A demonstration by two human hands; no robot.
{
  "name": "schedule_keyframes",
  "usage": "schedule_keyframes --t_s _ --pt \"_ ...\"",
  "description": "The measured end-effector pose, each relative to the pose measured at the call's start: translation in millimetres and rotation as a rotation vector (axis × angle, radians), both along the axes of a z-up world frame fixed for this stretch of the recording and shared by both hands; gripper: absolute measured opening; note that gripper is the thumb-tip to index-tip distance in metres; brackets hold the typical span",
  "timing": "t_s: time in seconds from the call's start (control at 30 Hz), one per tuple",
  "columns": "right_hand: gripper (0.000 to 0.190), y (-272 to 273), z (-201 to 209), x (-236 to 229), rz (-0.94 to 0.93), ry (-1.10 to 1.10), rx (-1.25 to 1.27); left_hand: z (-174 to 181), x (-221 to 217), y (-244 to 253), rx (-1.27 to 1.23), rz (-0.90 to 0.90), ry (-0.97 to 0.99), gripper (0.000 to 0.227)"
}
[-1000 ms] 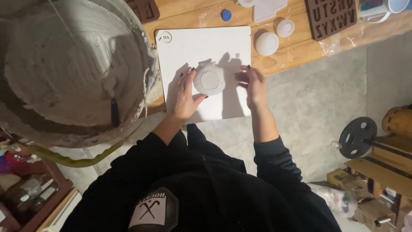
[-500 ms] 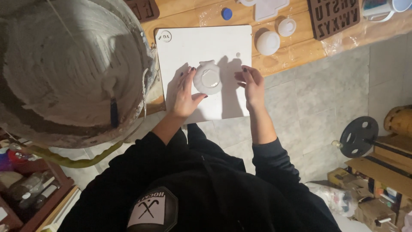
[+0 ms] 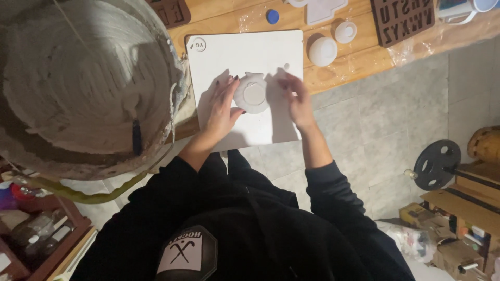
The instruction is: Filling silicone molds with a white casting mixture to create decorative items.
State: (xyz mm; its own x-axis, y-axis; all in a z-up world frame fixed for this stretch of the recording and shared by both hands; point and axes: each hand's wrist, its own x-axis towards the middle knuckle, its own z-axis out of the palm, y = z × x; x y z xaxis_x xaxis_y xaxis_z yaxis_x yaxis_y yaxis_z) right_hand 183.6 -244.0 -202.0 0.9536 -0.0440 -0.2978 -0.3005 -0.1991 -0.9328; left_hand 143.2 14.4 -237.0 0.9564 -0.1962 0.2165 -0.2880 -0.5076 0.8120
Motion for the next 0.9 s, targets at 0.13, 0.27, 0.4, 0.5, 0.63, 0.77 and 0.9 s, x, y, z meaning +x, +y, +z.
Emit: schedule_keyframes --t_s 0.13,0.27,0.4,0.5,0.63,0.77,0.9 --pt "0.044 8.7 -17.6 -11.0 0.262 -0.215 -0.004 13.9 17.7 9.2 0.146 -0.022 -0.037 0.099" --pt "0.050 11.4 -7.9 -24.4 0.208 -0.097 -0.106 -2.8 12.3 20.1 0.174 0.092 0.012 0.088" --pt "0.040 2.5 -21.7 -4.7 0.083 -0.104 -0.023 24.2 2.0 18.9 0.094 0.035 0.039 0.098" --pt "0.047 14.1 7.3 16.5 0.077 0.183 0.228 27.2 0.3 12.6 0.064 -0.005 0.015 0.111" --pt "0.045 11.2 8.1 23.7 0.076 0.279 0.131 16.2 -4.0 12.6 0.055 0.006 0.035 0.113" --pt "0.044 1.5 -10.6 25.6 -0.023 0.171 0.122 9.5 -3.3 14.2 0.020 0.005 0.023 0.114" --pt "0.042 13.9 -17.3 22.9 0.073 0.161 0.153 21.0 1.3 15.7 0.050 -0.004 0.033 0.111"
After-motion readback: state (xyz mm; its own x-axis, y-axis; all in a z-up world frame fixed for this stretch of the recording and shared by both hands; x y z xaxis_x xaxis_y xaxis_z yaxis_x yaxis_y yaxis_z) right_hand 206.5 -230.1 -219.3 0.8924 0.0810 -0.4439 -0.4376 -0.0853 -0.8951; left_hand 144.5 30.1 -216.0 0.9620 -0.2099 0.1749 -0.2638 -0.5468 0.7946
